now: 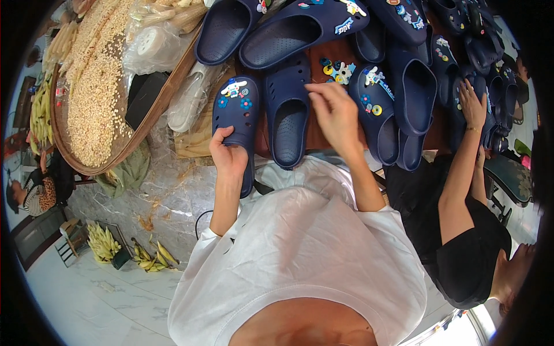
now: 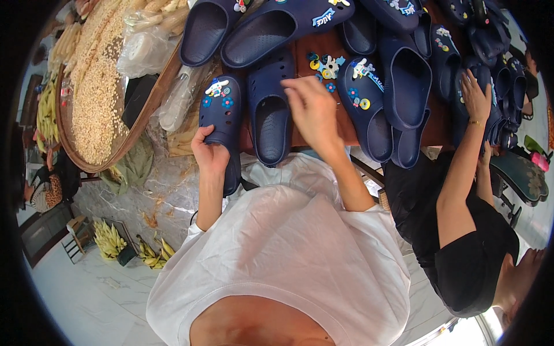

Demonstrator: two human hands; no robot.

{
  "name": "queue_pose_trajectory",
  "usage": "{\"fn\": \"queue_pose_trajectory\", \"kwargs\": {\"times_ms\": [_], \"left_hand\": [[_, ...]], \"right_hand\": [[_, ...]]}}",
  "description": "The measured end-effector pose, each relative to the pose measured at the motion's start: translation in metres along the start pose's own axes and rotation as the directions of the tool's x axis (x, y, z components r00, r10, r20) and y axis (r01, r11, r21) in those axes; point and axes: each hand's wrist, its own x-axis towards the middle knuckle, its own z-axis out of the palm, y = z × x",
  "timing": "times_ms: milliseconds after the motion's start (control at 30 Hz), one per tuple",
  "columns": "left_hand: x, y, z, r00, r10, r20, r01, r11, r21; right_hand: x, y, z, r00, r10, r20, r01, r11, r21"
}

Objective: Insert decorative charms into the holes of plastic clogs.

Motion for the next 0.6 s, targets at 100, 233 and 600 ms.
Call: {"fn": "queue_pose_trajectory", "kwargs": {"times_ms": [100,233,600], "left_hand": [[0.006,-0.001,-0.002,1.000,-0.002,-0.015,0.003,1.000,0.023],[0.011,0.000,0.005,1.000,-0.014,-0.009,0.014,1.000,0.016],[-0.006,-0.002,0.012,0.998,0.018,-0.065,-0.017,1.000,0.009]], "right_hand": [[0.000,0.032,-0.017,0.996,0.084,-0.012,-0.085,0.985,-0.153],[0.003,0.059,-0.013,0.997,0.072,0.017,-0.065,0.964,-0.257],[0.060,0.096,0.016,0.994,0.090,0.062,-0.030,0.766,-0.642]]}}
